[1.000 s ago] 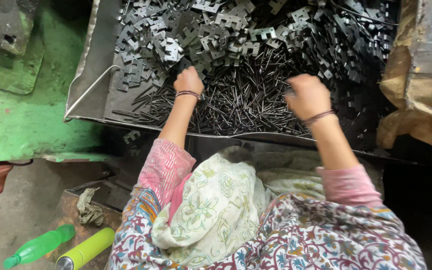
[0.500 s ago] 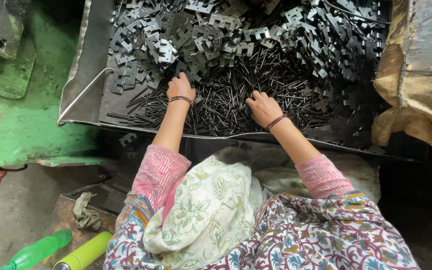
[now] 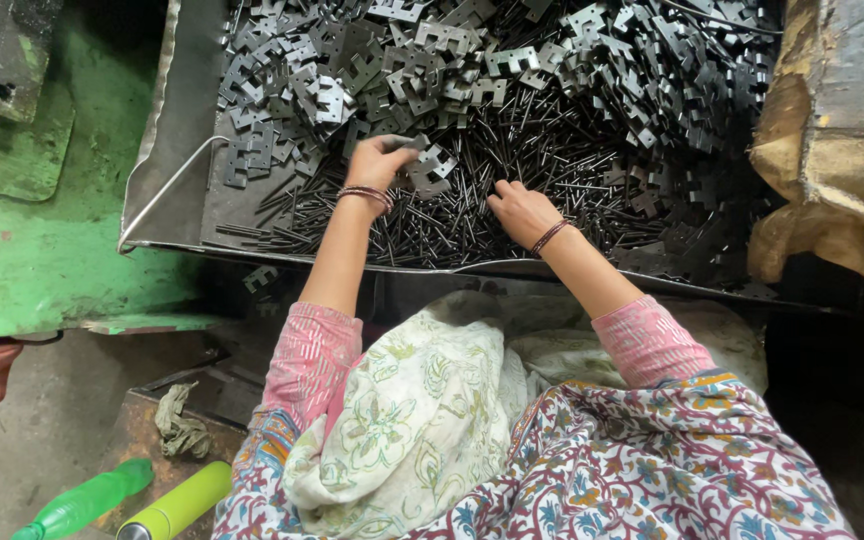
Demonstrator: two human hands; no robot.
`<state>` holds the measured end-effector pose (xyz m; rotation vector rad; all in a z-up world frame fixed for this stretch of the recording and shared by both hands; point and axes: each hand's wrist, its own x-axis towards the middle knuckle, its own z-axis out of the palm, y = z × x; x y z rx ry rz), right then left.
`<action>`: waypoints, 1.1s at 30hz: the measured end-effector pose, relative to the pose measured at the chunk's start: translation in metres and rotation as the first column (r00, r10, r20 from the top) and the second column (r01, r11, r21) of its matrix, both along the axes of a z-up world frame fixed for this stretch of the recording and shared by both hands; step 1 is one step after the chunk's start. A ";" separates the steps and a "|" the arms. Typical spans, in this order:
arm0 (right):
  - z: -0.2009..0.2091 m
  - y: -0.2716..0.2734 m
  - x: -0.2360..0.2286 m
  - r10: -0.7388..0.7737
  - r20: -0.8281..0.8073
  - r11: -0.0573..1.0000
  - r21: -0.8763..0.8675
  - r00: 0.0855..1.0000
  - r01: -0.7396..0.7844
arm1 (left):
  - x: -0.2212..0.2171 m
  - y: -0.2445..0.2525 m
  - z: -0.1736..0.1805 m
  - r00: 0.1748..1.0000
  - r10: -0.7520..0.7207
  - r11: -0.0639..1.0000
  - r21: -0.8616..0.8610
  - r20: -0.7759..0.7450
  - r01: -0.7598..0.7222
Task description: The person inserts metal rods into small metal brackets by hand, repeatedly picking up brackets and rods from a bin and assembling them. The assembled units are placed into a sack to the right.
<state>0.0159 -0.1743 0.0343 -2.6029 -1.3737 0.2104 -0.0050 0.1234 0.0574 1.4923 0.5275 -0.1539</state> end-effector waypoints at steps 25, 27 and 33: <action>0.039 0.021 0.022 -0.408 -0.446 0.688 0.425 0.797 0.589 | 0.001 -0.118 -0.089 0.990 -0.137 0.990 -0.015 0.022 0.137; 0.029 0.021 0.020 -0.422 -0.440 0.683 0.421 0.793 0.597 | 0.001 -0.118 -0.090 0.993 -0.116 0.986 -0.123 -0.022 0.113; 0.026 -0.032 0.039 -0.446 -0.305 0.677 0.500 0.841 0.540 | -0.002 -0.116 -0.080 0.991 -0.105 0.956 -0.284 -0.081 0.078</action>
